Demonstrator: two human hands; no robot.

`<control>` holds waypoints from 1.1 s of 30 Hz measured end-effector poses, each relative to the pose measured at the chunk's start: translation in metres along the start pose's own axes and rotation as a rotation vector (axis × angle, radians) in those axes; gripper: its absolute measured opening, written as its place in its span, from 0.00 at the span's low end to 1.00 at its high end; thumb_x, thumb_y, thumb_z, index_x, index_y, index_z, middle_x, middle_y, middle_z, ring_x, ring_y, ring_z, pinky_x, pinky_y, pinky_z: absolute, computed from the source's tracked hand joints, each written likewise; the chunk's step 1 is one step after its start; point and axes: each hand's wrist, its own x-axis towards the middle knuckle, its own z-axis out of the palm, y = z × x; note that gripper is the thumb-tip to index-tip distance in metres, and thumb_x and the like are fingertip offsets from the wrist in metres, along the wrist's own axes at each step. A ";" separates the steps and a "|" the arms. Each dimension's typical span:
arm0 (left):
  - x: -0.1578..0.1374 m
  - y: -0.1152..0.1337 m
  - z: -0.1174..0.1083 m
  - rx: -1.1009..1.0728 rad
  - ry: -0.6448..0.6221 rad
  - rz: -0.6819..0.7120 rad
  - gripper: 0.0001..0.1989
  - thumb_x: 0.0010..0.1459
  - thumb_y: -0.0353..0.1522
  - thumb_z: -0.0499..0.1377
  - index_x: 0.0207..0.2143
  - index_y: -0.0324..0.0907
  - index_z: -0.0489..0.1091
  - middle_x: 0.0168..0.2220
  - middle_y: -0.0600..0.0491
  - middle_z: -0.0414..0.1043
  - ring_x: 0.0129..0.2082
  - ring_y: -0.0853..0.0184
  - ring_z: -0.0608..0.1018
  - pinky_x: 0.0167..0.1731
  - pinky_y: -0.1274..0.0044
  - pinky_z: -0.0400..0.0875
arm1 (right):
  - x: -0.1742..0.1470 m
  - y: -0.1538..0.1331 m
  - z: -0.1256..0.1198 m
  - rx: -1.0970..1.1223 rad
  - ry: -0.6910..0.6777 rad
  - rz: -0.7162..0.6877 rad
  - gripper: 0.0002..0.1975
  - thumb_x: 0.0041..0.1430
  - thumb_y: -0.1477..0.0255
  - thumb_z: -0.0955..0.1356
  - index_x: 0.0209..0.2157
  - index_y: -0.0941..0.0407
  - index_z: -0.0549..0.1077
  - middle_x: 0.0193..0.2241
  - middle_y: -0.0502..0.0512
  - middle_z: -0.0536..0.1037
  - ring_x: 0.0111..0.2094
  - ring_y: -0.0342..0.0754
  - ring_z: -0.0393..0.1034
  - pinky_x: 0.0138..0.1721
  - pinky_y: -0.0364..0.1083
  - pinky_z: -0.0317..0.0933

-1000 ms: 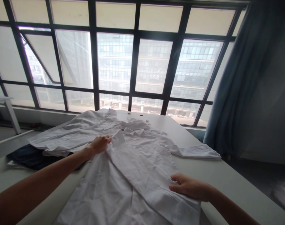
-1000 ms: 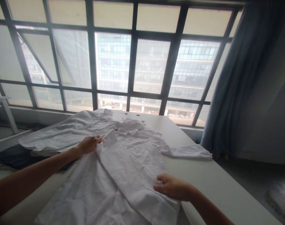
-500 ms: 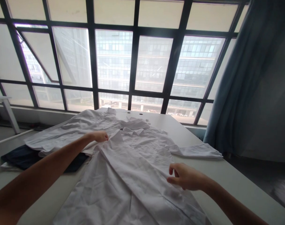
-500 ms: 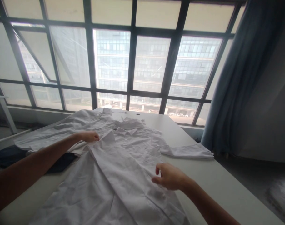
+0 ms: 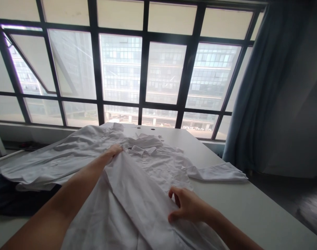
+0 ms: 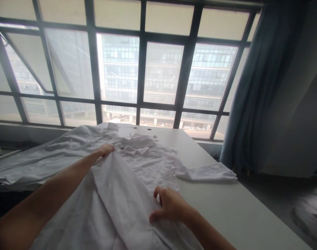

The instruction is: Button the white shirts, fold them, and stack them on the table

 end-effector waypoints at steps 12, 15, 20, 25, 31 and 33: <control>-0.030 0.009 0.000 0.157 0.190 -0.038 0.20 0.66 0.38 0.50 0.50 0.31 0.69 0.47 0.35 0.74 0.48 0.53 0.76 0.45 0.68 0.68 | -0.006 -0.006 0.010 -0.024 0.257 -0.332 0.18 0.57 0.61 0.71 0.47 0.53 0.75 0.50 0.60 0.75 0.50 0.56 0.69 0.53 0.51 0.61; -0.050 0.025 0.006 0.213 0.236 0.054 0.23 0.63 0.37 0.53 0.57 0.33 0.65 0.55 0.35 0.69 0.57 0.50 0.69 0.54 0.64 0.63 | -0.008 -0.011 0.017 -0.047 0.202 -0.420 0.22 0.59 0.56 0.69 0.51 0.53 0.74 0.56 0.61 0.72 0.57 0.58 0.65 0.59 0.56 0.57; -0.090 0.032 0.038 0.310 0.090 0.331 0.30 0.67 0.44 0.46 0.64 0.37 0.59 0.67 0.40 0.55 0.66 0.53 0.58 0.63 0.63 0.50 | -0.005 -0.017 0.028 -0.104 0.079 -0.446 0.32 0.62 0.52 0.65 0.61 0.57 0.67 0.65 0.65 0.61 0.65 0.61 0.54 0.65 0.60 0.47; -0.091 -0.003 0.037 0.327 -0.005 0.170 0.34 0.68 0.46 0.40 0.69 0.35 0.48 0.70 0.41 0.41 0.70 0.54 0.45 0.65 0.58 0.41 | 0.000 -0.018 0.033 -0.152 -0.037 -0.430 0.36 0.63 0.52 0.62 0.66 0.58 0.59 0.68 0.64 0.53 0.69 0.58 0.44 0.68 0.59 0.37; -0.079 -0.019 0.025 0.267 -0.080 0.076 0.35 0.67 0.49 0.37 0.70 0.39 0.44 0.71 0.46 0.37 0.71 0.57 0.43 0.65 0.58 0.40 | -0.004 -0.019 0.033 -0.164 -0.061 -0.423 0.38 0.62 0.51 0.63 0.66 0.58 0.58 0.68 0.63 0.52 0.69 0.58 0.43 0.68 0.59 0.35; -0.084 -0.013 0.025 0.298 -0.026 0.090 0.34 0.68 0.47 0.39 0.70 0.38 0.45 0.71 0.45 0.38 0.71 0.56 0.43 0.65 0.58 0.39 | -0.003 -0.018 0.037 -0.145 -0.041 -0.448 0.38 0.61 0.51 0.64 0.66 0.57 0.59 0.67 0.63 0.54 0.68 0.58 0.45 0.68 0.59 0.37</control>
